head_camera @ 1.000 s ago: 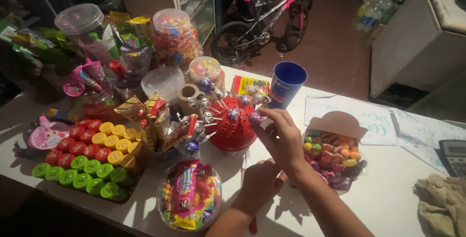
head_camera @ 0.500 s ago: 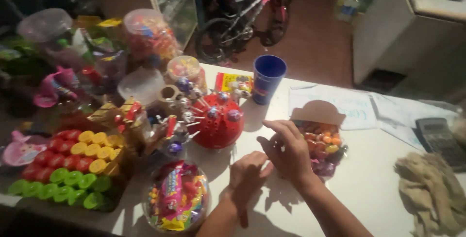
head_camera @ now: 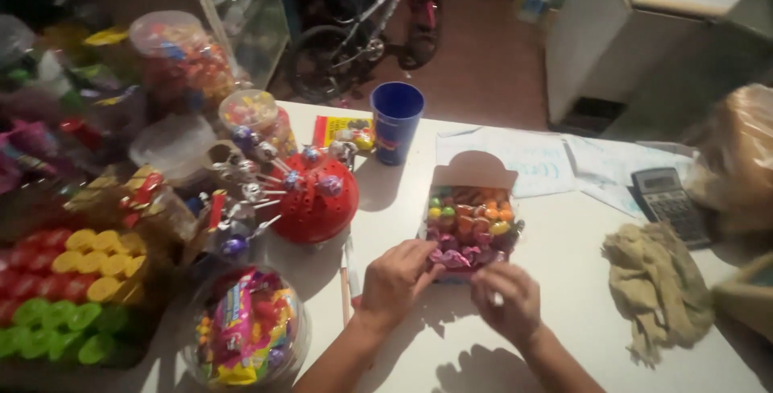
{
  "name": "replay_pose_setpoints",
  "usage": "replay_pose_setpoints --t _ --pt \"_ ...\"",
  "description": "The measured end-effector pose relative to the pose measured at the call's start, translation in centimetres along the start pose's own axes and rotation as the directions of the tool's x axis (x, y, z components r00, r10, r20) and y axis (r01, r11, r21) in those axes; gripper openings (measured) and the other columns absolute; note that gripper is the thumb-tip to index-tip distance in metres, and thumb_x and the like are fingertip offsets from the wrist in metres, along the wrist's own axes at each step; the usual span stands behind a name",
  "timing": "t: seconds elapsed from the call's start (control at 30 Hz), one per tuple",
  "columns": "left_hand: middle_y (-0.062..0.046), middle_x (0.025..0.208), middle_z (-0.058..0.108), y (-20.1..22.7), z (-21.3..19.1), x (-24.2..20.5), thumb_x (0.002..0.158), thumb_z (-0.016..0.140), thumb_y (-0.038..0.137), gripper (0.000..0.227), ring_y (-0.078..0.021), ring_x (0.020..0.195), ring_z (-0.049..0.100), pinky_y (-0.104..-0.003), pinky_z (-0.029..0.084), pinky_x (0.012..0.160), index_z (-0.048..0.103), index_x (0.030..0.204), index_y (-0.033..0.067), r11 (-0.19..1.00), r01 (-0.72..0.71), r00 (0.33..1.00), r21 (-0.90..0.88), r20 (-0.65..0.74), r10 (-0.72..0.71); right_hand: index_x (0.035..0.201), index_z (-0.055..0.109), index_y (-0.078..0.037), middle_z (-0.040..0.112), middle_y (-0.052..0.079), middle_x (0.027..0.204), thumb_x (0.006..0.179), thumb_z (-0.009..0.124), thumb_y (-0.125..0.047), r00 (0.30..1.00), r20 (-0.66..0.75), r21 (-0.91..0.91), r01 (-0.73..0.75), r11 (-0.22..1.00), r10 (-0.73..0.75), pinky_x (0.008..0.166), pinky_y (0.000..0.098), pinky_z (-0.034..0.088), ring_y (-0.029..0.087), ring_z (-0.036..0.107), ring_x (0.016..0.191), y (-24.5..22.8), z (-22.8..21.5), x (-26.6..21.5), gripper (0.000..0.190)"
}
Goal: The person is organizing various candies on a table, specifically placing lollipops into a red circular holder and putting other candies into containers.
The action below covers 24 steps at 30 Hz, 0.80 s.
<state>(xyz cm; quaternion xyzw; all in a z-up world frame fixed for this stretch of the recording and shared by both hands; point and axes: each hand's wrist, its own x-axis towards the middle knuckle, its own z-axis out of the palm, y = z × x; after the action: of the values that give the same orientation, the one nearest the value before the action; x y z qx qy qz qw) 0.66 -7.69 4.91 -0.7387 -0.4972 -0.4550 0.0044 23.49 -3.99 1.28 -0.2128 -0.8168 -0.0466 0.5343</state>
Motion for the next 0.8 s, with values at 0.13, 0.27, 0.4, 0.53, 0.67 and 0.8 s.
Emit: replay_pose_setpoints --t 0.13,0.27,0.4,0.53,0.67,0.8 --pt "-0.008 0.094 0.072 0.3 0.0 0.2 0.092 0.073 0.011 0.01 -0.0266 0.08 0.069 -0.038 0.053 0.065 0.067 0.099 0.0101 0.994 0.014 0.999 -0.106 0.03 -0.011 0.114 0.066 -0.01 0.068 0.011 0.108 0.085 0.076 -0.002 0.985 0.141 0.045 0.09 0.995 -0.095 0.057 0.0275 0.057 0.015 0.069 0.071 0.1 1.4 -3.7 0.032" --pt "-0.012 0.099 0.076 0.1 -0.1 0.1 0.091 0.073 0.006 0.011 -0.0279 0.082 0.072 -0.038 0.057 0.072 0.073 0.102 0.0066 0.988 0.056 0.998 -0.142 0.04 -0.051 0.114 0.07 -0.01 0.068 0.009 0.105 0.082 0.08 -0.009 0.971 0.231 0.095 0.046 0.994 -0.067 0.057 0.0283 0.056 0.018 0.067 0.073 -0.9 2.1 -2.9 0.034" --pt "-0.01 0.093 0.074 0.4 -0.1 0.0 0.095 0.07 0.008 0.006 -0.0293 0.077 0.071 -0.039 0.054 0.062 0.071 0.101 0.0075 0.996 0.002 1.0 -0.094 0.019 0.0 0.112 0.07 -0.009 0.072 0.012 0.108 0.083 0.076 -0.011 0.942 0.335 0.075 -0.066 0.995 0.037 0.061 0.0398 0.062 0.027 0.072 0.079 -1.5 2.1 -1.9 0.03" --pt "-0.009 0.091 0.071 0.4 0.1 -0.2 0.096 0.068 0.004 0.005 -0.0286 0.079 0.069 -0.039 0.052 0.057 0.066 0.098 0.0081 0.999 -0.038 0.999 -0.002 0.019 0.038 0.128 0.067 -0.008 0.069 0.016 0.129 0.081 0.074 -0.007 0.889 0.453 0.006 -0.081 0.997 0.069 0.084 0.0443 0.06 0.035 0.074 0.099 -0.5 2.6 -3.1 0.047" --pt "-0.014 0.081 0.068 0.9 -0.2 0.0 0.099 0.065 0.001 0.01 -0.0323 0.063 0.065 -0.041 0.052 0.053 0.061 0.09 0.0062 0.998 0.026 0.994 -0.053 0.105 -0.02 0.126 0.069 -0.012 0.071 0.014 0.129 0.079 0.08 -0.014 0.891 0.447 -0.034 -0.074 0.997 0.081 0.084 0.0499 0.062 0.037 0.075 0.095 0.1 2.8 -4.0 0.048" --pt "-0.014 0.087 0.066 0.2 0.5 -0.6 0.096 0.059 -0.001 0.009 -0.0379 0.071 0.065 -0.047 0.049 0.055 0.056 0.096 0.0074 0.998 0.022 0.985 -0.055 0.17 -0.012 0.123 0.071 -0.017 0.068 0.01 0.131 0.083 0.073 -0.009 0.962 0.27 -0.233 0.033 0.972 0.032 0.095 0.0465 0.058 0.033 0.067 0.108 2.3 2.9 -6.3 0.041"
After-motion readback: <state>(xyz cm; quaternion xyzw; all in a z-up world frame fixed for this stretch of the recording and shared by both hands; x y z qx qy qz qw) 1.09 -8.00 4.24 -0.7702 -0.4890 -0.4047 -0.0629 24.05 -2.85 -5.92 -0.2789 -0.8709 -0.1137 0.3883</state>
